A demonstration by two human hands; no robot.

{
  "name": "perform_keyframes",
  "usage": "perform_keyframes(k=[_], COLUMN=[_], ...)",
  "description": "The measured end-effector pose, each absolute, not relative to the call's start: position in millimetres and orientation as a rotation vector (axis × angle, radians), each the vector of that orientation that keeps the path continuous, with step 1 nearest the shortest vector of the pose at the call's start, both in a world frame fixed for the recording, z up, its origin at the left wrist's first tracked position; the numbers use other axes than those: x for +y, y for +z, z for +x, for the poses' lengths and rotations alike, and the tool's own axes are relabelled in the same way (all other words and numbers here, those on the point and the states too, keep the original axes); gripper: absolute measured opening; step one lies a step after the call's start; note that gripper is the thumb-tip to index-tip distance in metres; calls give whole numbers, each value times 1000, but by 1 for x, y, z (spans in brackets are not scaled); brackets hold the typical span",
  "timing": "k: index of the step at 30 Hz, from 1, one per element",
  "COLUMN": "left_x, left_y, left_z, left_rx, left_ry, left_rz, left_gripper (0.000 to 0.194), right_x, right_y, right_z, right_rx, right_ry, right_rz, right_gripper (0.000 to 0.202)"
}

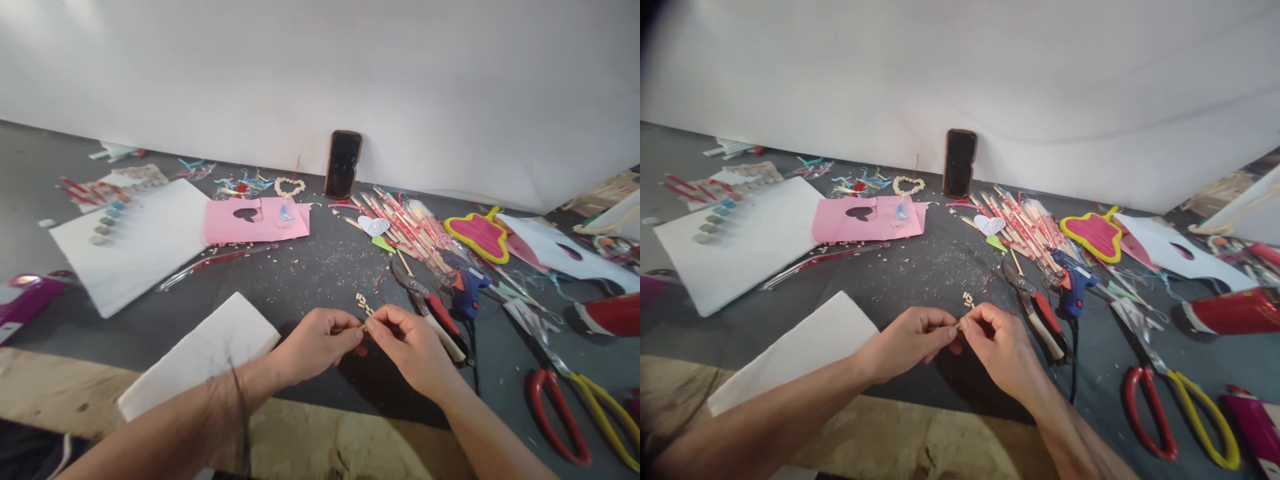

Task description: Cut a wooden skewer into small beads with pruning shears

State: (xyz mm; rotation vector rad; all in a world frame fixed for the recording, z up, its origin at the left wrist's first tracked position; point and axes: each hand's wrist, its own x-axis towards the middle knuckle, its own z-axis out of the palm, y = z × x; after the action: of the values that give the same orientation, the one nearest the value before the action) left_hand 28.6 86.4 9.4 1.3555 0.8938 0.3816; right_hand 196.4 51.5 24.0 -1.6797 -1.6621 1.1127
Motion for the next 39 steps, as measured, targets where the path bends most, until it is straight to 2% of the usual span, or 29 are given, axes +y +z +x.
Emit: perform_keyframes(k=[24,26,32,39], left_x=[86,85,86,89], left_y=[13,10,8,5], left_z=[30,30,31,30], left_rx=[977,981,1017,1043], left_ry=[426,440,422,481], left_rz=[1436,1432,1342,1338], left_gripper=[30,31,34,31], right_x=[50,51,58,63], right_y=[22,22,12,4], right_z=[197,201,219,221], right_rx=[-1685,-1740,-2017,-2101], right_ry=[1065,987,441,285], right_rz=[-1629,-1673,-1796,-1779], right_gripper=[24,24,17,22])
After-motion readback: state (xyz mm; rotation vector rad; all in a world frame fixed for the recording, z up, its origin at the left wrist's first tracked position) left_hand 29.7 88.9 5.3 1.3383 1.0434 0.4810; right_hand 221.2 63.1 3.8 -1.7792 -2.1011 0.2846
